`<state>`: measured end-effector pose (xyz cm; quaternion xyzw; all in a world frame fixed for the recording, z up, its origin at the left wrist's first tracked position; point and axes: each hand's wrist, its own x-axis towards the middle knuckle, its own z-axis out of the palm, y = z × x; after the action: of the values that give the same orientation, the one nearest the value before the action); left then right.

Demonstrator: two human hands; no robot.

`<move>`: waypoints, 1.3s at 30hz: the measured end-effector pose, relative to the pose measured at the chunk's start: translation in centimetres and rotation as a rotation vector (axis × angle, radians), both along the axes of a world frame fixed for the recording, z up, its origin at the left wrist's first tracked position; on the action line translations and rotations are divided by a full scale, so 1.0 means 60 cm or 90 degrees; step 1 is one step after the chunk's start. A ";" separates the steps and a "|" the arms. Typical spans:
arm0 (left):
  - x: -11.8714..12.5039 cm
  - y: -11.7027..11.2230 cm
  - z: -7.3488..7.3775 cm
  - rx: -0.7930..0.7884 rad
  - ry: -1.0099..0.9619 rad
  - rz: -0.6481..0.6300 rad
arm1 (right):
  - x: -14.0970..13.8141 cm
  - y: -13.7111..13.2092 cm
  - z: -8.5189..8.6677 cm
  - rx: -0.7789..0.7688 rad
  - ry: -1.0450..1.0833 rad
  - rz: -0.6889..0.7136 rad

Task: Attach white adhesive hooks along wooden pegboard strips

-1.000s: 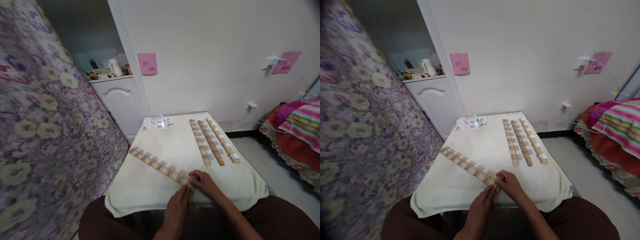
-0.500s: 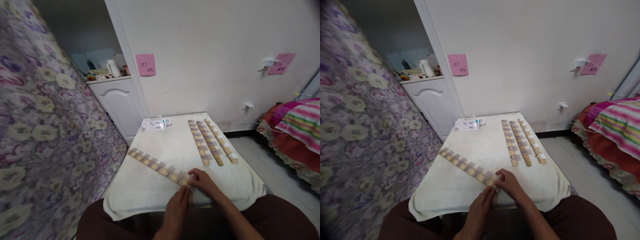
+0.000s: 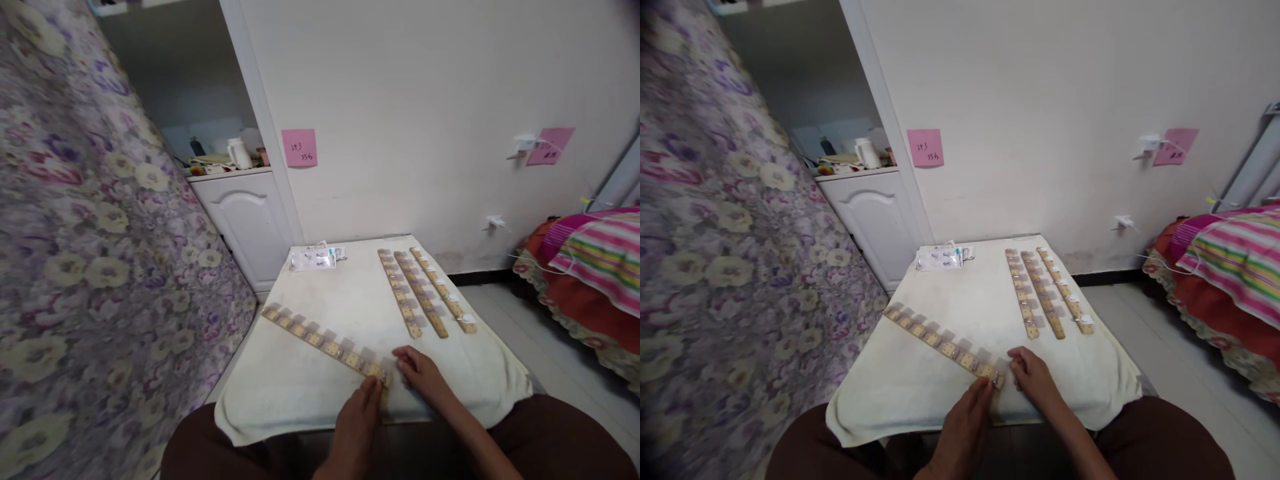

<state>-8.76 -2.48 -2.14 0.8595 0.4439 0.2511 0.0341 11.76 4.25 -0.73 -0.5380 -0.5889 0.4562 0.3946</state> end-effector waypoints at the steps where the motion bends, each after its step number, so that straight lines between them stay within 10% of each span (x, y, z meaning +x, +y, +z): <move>1: 0.000 0.000 0.002 -0.005 -0.013 -0.003 | 0.003 -0.007 -0.001 0.032 -0.033 -0.021; 28: -0.043 -0.025 0.024 -0.239 -0.411 0.083 | -0.055 -0.074 -0.023 0.216 -0.281 -0.192; 39: -0.038 -0.004 0.017 -0.584 -0.767 0.158 | -0.067 -0.078 -0.005 0.077 -0.115 -0.179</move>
<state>-11.05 -2.70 -1.14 0.4183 0.5015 0.4688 0.5948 7.76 -0.45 -1.05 -0.6289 -0.5674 0.3100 0.4317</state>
